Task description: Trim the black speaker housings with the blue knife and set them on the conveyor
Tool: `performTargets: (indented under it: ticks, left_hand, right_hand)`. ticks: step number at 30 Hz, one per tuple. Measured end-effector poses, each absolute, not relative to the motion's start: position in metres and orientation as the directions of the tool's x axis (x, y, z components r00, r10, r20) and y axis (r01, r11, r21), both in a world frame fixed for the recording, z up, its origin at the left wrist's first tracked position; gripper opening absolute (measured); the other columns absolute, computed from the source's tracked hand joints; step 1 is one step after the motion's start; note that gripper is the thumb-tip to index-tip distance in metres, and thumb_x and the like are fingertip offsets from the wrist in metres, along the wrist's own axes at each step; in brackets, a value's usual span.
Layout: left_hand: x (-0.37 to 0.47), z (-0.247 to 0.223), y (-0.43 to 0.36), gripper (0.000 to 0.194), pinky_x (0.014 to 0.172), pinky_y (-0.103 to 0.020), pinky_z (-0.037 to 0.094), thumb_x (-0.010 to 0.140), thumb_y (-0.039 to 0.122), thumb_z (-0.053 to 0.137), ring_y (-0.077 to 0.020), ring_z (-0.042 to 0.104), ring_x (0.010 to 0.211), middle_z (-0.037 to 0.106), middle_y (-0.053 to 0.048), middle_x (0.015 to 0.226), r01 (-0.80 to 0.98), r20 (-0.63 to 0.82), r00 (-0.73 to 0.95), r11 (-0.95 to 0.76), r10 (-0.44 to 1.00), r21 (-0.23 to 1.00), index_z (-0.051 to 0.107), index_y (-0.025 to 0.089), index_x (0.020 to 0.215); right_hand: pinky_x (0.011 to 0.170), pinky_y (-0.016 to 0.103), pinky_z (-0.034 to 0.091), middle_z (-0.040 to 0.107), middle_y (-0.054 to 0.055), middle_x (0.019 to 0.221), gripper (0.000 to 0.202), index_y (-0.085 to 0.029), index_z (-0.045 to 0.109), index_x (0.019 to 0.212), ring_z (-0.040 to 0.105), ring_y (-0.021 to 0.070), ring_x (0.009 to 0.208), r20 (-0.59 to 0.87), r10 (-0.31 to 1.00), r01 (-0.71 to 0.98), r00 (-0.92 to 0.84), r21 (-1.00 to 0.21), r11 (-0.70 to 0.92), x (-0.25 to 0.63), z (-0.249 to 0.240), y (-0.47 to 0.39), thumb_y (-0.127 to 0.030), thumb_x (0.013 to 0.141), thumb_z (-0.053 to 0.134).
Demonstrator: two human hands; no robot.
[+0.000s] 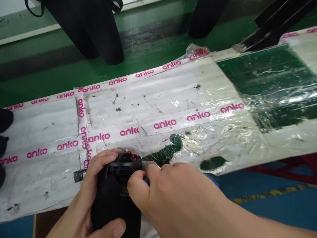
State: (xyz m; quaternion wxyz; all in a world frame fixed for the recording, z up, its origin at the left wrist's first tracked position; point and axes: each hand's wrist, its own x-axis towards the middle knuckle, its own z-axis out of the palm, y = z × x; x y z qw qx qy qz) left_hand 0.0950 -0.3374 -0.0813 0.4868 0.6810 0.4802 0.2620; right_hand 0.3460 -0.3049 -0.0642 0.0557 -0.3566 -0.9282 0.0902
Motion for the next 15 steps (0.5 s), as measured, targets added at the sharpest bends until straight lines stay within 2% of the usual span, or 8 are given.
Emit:
performTargets:
  ticks: [4,7,9,12,14,15]
  left_hand:
    - [0.096,-0.081,-0.339,0.091,0.123,-0.067,0.048,0.088,0.038,0.085,-0.0461,0.044,0.159,0.038,-0.012,0.169,0.358,-0.145,0.374,0.002,0.916,0.934,0.035,0.044,0.164]
    - [0.099,-0.081,-0.344,0.09,0.123,-0.072,0.044,0.089,0.038,0.084,-0.0489,0.044,0.158,0.035,-0.014,0.172,0.339,-0.182,0.334,0.063,0.925,0.939,0.036,0.043,0.164]
    - [0.103,-0.079,-0.346,0.088,0.121,-0.071,0.047,0.091,0.036,0.083,-0.0486,0.047,0.155,0.037,-0.015,0.171,0.331,-0.203,0.324,0.09,0.924,0.939,0.035,0.041,0.165]
    - [0.11,-0.077,-0.345,0.083,0.121,-0.066,0.05,0.092,0.035,0.082,-0.0439,0.052,0.15,0.043,-0.013,0.164,0.312,-0.194,0.282,0.102,0.939,0.945,0.039,0.042,0.162]
    - [0.115,-0.077,-0.345,0.078,0.123,-0.065,0.047,0.091,0.039,0.082,-0.0417,0.052,0.149,0.045,-0.01,0.16,0.304,-0.157,0.236,0.08,0.959,0.949,0.042,0.043,0.157]
    - [0.117,-0.077,-0.345,0.076,0.123,-0.065,0.046,0.09,0.041,0.083,-0.0415,0.051,0.149,0.045,-0.01,0.159,0.306,-0.136,0.228,0.062,0.964,0.95,0.043,0.043,0.156]
  right_hand:
    - [0.043,0.037,0.014,0.059,-0.005,0.064,0.05,-0.026,0.058,0.101,0.044,0.0169,0.035,0.052,0.721,0.696,-0.691,-0.223,0.682,0.34,-0.052,-0.304,-0.012,0.053,0.061]
    - [0.042,0.036,0.01,0.052,-0.005,0.056,0.034,-0.026,0.057,0.088,0.034,0.0152,0.031,0.078,0.74,0.716,-0.668,-0.204,0.668,0.34,-0.039,-0.304,-0.013,0.058,0.062]
    - [0.041,0.037,0.014,0.052,-0.004,0.055,0.025,-0.027,0.055,0.082,0.037,0.0164,0.033,0.09,0.731,0.707,-0.677,-0.196,0.679,0.34,-0.03,-0.302,-0.013,0.064,0.064]
    - [0.044,0.038,0.024,0.06,-0.004,0.062,0.023,-0.026,0.06,0.083,0.049,0.0181,0.042,0.127,0.682,0.652,-0.72,-0.209,0.728,0.341,-0.02,-0.298,-0.012,0.067,0.069]
    - [0.046,0.039,0.027,0.062,-0.005,0.065,0.027,-0.025,0.062,0.084,0.049,0.0177,0.044,0.097,0.652,0.625,-0.752,-0.208,0.753,0.342,-0.02,-0.299,-0.01,0.066,0.073]
    - [0.045,0.039,0.023,0.059,-0.005,0.063,0.027,-0.026,0.061,0.083,0.046,0.0173,0.041,0.105,0.663,0.638,-0.741,-0.197,0.744,0.344,-0.022,-0.301,-0.011,0.065,0.074]
